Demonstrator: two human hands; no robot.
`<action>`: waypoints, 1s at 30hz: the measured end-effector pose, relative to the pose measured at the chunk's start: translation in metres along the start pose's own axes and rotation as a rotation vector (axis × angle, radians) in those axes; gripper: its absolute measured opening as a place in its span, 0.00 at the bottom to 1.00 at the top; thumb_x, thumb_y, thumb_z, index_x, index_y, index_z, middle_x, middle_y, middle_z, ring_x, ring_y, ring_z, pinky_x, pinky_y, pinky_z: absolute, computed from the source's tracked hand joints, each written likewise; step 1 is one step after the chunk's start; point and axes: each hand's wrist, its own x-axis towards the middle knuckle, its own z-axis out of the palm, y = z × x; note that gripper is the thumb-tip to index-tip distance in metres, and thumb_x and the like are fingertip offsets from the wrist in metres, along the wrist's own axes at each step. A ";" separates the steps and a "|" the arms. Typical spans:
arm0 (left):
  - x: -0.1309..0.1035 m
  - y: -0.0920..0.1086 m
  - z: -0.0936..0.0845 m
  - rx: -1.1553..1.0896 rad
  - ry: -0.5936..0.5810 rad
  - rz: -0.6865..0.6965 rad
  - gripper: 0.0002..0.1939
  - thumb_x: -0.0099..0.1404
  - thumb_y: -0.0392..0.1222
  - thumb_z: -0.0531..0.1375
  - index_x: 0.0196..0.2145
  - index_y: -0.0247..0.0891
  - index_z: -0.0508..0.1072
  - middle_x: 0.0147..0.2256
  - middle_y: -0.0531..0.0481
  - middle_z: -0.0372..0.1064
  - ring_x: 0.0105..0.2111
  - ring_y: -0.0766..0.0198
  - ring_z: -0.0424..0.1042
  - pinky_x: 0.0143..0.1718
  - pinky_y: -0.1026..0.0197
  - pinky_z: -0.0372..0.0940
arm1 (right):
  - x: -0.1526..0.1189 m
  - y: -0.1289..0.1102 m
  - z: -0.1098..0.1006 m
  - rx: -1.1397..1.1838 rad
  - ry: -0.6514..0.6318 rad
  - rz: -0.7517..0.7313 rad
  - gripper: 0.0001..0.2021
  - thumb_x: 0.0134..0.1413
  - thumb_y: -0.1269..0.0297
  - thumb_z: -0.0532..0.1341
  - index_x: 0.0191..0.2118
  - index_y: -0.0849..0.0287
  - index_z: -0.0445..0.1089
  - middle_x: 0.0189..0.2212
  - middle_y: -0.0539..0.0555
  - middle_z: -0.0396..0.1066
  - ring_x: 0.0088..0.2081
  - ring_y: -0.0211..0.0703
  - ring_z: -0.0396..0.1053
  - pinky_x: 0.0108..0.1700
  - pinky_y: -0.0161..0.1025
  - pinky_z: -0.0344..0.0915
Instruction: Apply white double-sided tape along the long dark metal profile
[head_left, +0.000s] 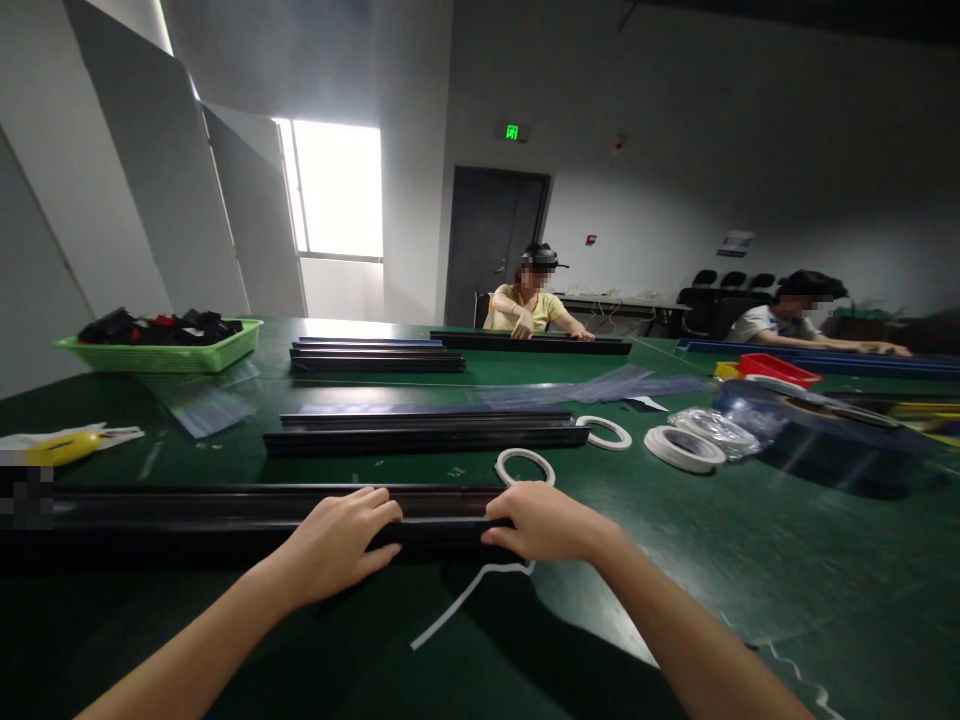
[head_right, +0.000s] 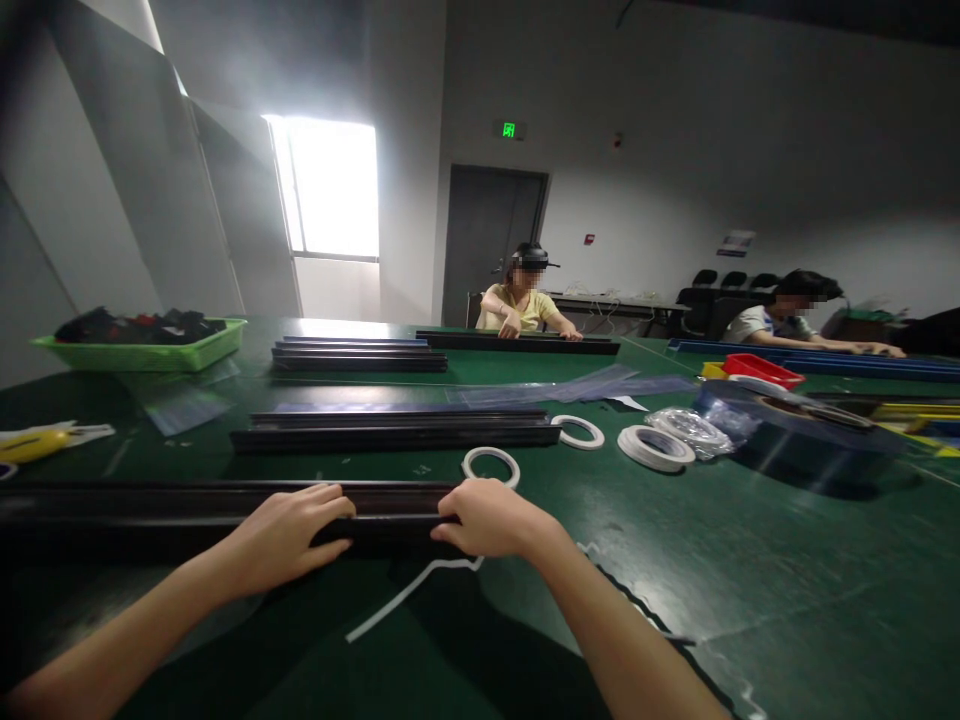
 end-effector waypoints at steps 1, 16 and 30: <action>0.000 0.000 0.000 -0.006 -0.004 0.000 0.11 0.66 0.48 0.53 0.43 0.44 0.68 0.42 0.50 0.70 0.42 0.58 0.69 0.41 0.57 0.62 | -0.003 0.003 -0.003 -0.007 -0.036 0.025 0.14 0.56 0.54 0.57 0.29 0.58 0.73 0.24 0.51 0.73 0.26 0.38 0.68 0.28 0.33 0.55; 0.000 -0.002 0.005 0.026 -0.011 0.000 0.10 0.66 0.49 0.54 0.41 0.44 0.69 0.40 0.51 0.72 0.41 0.57 0.71 0.40 0.58 0.62 | 0.017 -0.036 0.026 -0.120 0.147 0.001 0.17 0.61 0.51 0.53 0.37 0.60 0.70 0.37 0.58 0.75 0.38 0.47 0.73 0.38 0.37 0.63; -0.001 -0.001 0.000 0.034 -0.005 0.001 0.12 0.67 0.50 0.53 0.42 0.44 0.69 0.40 0.51 0.72 0.40 0.58 0.71 0.39 0.58 0.62 | 0.010 -0.023 0.004 -0.015 -0.020 0.065 0.15 0.58 0.53 0.56 0.32 0.57 0.73 0.34 0.55 0.76 0.37 0.46 0.73 0.35 0.35 0.60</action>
